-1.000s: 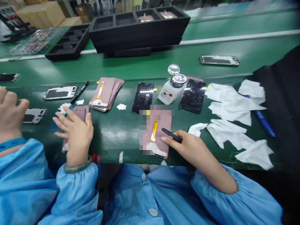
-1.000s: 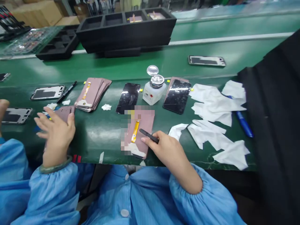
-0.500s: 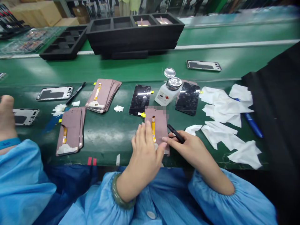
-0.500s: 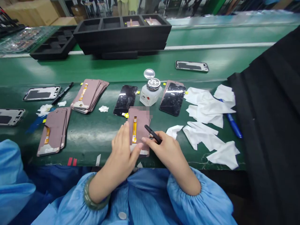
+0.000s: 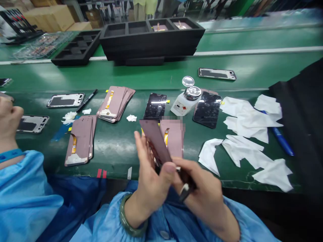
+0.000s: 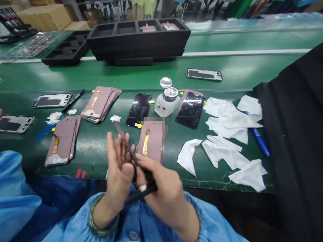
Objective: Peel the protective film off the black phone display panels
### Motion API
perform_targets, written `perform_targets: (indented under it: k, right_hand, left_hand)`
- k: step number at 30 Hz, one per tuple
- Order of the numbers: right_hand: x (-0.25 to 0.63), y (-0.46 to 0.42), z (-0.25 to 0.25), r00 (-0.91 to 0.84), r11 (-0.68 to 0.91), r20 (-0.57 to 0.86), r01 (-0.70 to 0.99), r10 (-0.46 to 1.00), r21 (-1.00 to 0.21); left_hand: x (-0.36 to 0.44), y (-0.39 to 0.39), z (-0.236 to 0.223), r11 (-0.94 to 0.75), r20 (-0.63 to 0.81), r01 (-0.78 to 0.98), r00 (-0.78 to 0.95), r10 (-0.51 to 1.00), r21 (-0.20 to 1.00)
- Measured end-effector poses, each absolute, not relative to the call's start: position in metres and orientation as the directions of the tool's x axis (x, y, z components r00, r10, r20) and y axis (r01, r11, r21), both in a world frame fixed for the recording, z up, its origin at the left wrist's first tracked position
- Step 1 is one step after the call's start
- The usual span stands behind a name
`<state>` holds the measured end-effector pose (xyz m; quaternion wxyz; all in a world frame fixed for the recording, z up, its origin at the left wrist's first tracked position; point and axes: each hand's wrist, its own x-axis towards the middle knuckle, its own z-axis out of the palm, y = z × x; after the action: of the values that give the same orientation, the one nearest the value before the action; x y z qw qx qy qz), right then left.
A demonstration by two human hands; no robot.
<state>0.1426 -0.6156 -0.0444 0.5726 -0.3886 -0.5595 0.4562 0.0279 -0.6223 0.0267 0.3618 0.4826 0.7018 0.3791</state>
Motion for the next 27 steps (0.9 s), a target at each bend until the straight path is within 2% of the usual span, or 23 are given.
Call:
perform_targets:
  k: [3, 5, 8, 10, 12, 14, 16, 18, 21, 24, 27]
  right_hand:
    - [0.139, -0.619, -0.038, -0.18, 0.589, 0.604, -0.135, 0.776, -0.797]
    - [0.139, -0.616, -0.039, -0.197, 0.661, 0.685, -0.18, 0.701, -0.728]
    - [0.143, -0.606, -0.041, -0.092, 0.568, 0.589, -0.181, 0.803, -0.803]
    - [0.144, -0.6, -0.04, 0.001, 0.471, 0.477, -0.156, 0.879, -0.868]
    - [0.144, -0.596, -0.038, 0.038, 0.41, 0.408, -0.131, 0.912, -0.903]
    - [0.144, -0.594, -0.035, -0.011, 0.366, 0.371, -0.132, 0.929, -0.921]
    - [0.143, -0.594, -0.033, -0.114, 0.307, 0.329, -0.174, 0.937, -0.936]
    - [0.144, -0.595, -0.031, -0.178, 0.258, 0.299, -0.22, 0.937, -0.941]
    - [0.145, -0.599, -0.03, -0.143, 0.296, 0.336, -0.244, 0.931, -0.923]
    - [0.15, -0.601, -0.033, -0.171, 0.413, 0.463, -0.262, 0.87, -0.872]
    - [0.156, -0.603, -0.038, -0.282, 0.435, 0.522, -0.318, 0.805, -0.843]
  left_hand:
    - [0.023, -0.627, 0.037, 0.195, -0.087, 0.233, -0.405, 0.91, 0.953]
    - [0.02, -0.638, 0.042, 0.252, -0.185, 0.112, -0.418, 0.889, 0.961]
    - [0.012, -0.648, 0.054, 0.39, -0.387, -0.054, -0.307, 0.869, 0.919]
    - [-0.005, -0.634, 0.075, 0.458, -0.441, -0.019, -0.306, 0.844, 0.889]
    - [-0.038, -0.599, 0.108, 0.534, -0.462, 0.074, -0.41, 0.786, 0.842]
    - [-0.083, -0.554, 0.148, 0.535, -0.42, 0.098, -0.509, 0.752, 0.839]
    - [-0.127, -0.517, 0.182, 0.617, -0.405, 0.151, -0.632, 0.661, 0.772]
    - [-0.154, -0.502, 0.199, 0.652, -0.404, 0.15, -0.677, 0.616, 0.744]
    - [-0.15, -0.527, 0.181, 0.599, -0.438, -0.011, -0.692, 0.574, 0.801]
    - [-0.108, -0.585, 0.123, 0.446, -0.489, -0.255, -0.673, 0.555, 0.858]
    - [-0.066, -0.644, 0.061, 0.464, -0.559, -0.332, -0.632, 0.537, 0.821]
